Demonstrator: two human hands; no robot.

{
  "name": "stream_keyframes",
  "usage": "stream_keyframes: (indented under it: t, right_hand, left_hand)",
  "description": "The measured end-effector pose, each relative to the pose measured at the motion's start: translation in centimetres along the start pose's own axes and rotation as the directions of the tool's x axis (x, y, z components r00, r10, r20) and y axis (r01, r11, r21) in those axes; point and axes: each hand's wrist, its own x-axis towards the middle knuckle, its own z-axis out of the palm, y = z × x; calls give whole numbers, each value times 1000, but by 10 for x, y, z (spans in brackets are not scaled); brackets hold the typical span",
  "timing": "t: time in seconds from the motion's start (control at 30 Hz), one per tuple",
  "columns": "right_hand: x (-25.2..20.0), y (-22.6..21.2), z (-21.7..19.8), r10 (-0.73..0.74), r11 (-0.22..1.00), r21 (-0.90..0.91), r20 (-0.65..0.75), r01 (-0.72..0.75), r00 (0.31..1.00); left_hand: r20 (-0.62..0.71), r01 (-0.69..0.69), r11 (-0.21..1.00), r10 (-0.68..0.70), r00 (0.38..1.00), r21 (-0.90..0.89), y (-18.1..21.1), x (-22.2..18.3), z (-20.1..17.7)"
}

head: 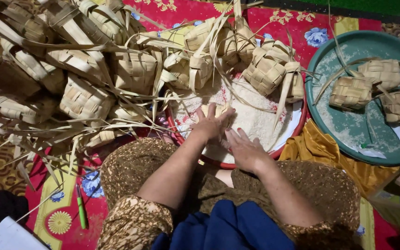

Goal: Filling woven palm leaf pouches (ketupat) with raw rice in preparation for cooking.

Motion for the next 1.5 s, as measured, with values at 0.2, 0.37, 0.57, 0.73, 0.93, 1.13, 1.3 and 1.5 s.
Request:
stream_keyframes:
  t: [0.2, 0.37, 0.57, 0.73, 0.93, 1.13, 1.3, 1.5]
  right_hand:
    - [7, 5, 6, 5, 1000, -10, 7, -5, 1000]
    - [21, 17, 17, -6, 998, -63, 22, 7, 1000]
    - [29, 13, 29, -30, 982, -185, 45, 38, 999]
    - [56, 23, 52, -25, 979, -202, 45, 34, 999]
    - [74, 37, 70, -125, 983, -124, 87, 136, 988]
    - [-16, -2, -21, -51, 963, 266, 52, 35, 997]
    - [-2, 46, -23, 90, 969, 242, -194, -42, 977]
    - [8, 58, -23, 166, 934, 350, -257, -69, 952]
  left_hand:
    - [-39, -58, 996, 55, 998, -75, -28, 30, 10]
    - [-56, -63, 989, 56, 997, -136, -30, 34, 12]
    - [-92, 2, 955, -31, 995, -298, -14, 25, 6]
    - [-141, 118, 948, -165, 976, -296, -4, 12, 4]
    - [-135, 133, 964, -167, 977, -230, 2, 1, 0]
    - [-165, 108, 988, -126, 978, -113, 2, 2, 12]
    - [-429, -112, 994, 98, 898, -8, 16, -8, 3]
    - [-565, -283, 958, 263, 782, 53, 7, -3, 14]
